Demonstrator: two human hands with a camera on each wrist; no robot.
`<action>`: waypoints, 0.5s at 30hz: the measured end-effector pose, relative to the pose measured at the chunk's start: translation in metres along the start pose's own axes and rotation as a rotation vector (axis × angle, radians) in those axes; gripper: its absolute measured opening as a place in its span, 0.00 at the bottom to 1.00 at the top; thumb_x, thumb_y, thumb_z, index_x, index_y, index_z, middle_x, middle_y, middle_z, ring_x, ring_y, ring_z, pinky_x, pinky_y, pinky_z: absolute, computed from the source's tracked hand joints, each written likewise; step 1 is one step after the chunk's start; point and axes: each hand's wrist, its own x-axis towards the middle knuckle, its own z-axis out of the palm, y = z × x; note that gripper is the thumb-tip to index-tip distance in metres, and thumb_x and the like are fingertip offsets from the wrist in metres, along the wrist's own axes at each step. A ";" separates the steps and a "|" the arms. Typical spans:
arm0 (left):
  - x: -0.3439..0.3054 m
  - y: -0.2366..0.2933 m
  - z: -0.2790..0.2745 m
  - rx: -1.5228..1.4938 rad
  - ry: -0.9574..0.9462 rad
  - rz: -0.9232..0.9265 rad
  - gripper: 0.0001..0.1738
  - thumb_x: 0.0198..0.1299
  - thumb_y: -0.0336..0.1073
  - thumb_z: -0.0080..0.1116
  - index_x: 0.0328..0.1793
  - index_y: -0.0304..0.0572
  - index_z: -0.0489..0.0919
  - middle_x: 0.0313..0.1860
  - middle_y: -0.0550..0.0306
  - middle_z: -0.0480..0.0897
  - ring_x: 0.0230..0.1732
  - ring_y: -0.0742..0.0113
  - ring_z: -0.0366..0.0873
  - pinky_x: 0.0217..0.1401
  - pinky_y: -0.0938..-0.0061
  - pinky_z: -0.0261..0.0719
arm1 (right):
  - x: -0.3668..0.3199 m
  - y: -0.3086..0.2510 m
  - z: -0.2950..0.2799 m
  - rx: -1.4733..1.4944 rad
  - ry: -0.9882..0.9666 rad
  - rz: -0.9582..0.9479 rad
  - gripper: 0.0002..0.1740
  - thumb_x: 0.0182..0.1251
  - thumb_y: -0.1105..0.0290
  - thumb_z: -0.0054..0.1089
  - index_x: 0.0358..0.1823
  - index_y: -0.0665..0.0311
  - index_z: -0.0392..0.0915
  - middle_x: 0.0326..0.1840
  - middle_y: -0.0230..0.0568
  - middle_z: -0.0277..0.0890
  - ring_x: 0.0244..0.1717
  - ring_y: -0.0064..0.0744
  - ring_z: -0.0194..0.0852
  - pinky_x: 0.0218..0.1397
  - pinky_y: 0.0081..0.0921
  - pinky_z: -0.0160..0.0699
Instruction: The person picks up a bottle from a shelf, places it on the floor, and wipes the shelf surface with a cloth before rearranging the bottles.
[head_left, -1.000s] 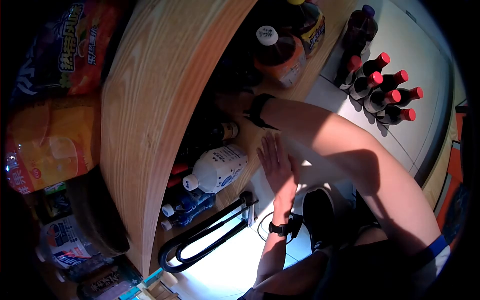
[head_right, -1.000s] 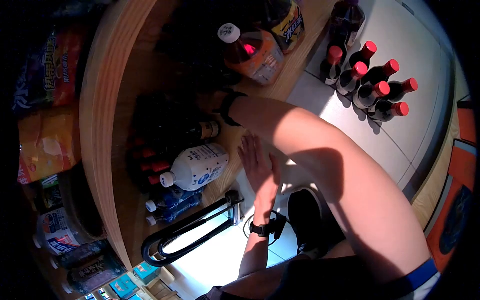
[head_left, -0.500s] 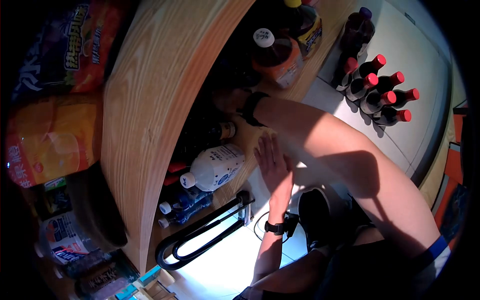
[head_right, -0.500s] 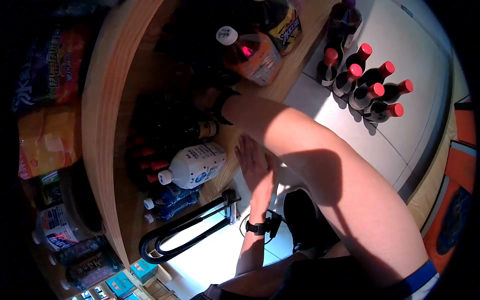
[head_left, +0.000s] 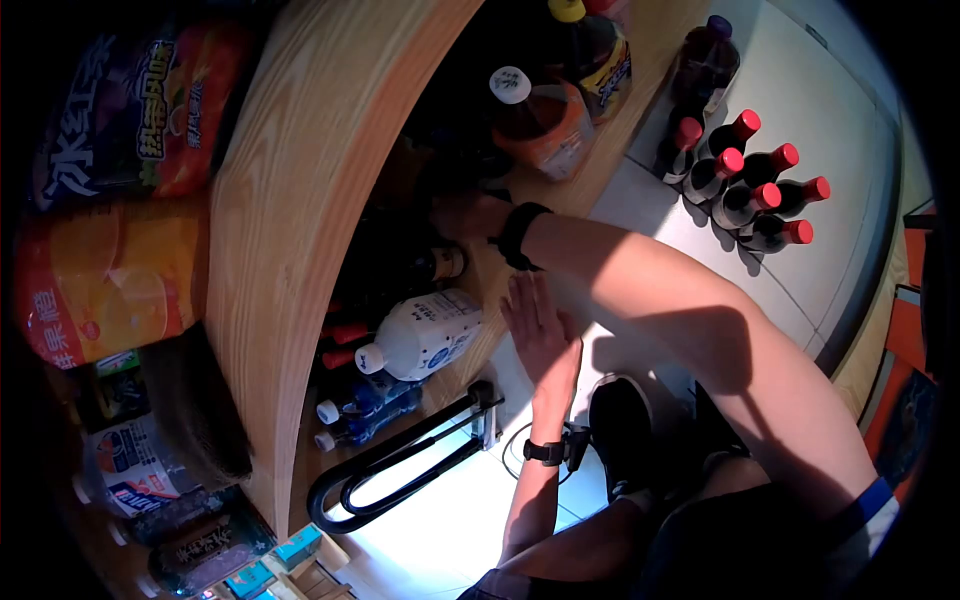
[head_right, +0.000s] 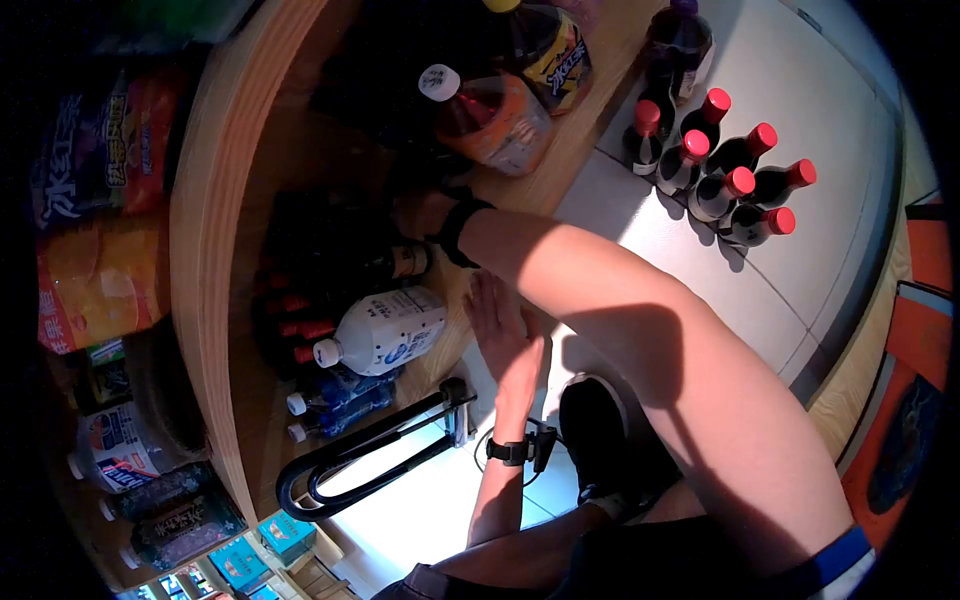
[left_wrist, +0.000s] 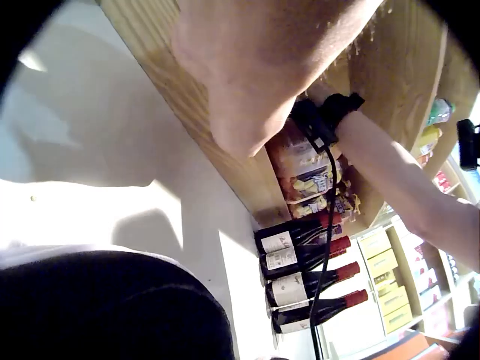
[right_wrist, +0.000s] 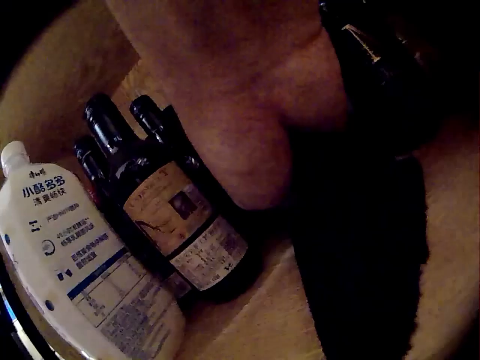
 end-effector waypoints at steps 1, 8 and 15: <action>0.000 0.000 0.001 0.002 0.006 0.004 0.38 0.61 0.26 0.55 0.81 0.29 0.65 0.83 0.31 0.63 0.86 0.36 0.56 0.88 0.39 0.49 | -0.005 -0.001 -0.012 -0.004 -0.102 -0.027 0.24 0.73 0.64 0.48 0.60 0.68 0.84 0.73 0.65 0.72 0.81 0.68 0.57 0.84 0.68 0.47; -0.002 -0.001 0.005 0.017 0.024 -0.006 0.36 0.62 0.27 0.55 0.79 0.27 0.66 0.80 0.31 0.66 0.84 0.35 0.58 0.88 0.38 0.50 | -0.019 -0.004 -0.032 0.023 -0.246 -0.053 0.23 0.72 0.64 0.50 0.60 0.67 0.84 0.74 0.62 0.72 0.81 0.66 0.57 0.84 0.70 0.45; -0.001 -0.003 0.011 0.031 0.081 -0.006 0.32 0.62 0.27 0.55 0.75 0.26 0.71 0.78 0.30 0.69 0.83 0.36 0.60 0.87 0.38 0.51 | -0.041 -0.010 -0.019 0.030 0.035 -0.004 0.24 0.71 0.64 0.52 0.61 0.69 0.84 0.73 0.61 0.73 0.79 0.63 0.60 0.86 0.64 0.45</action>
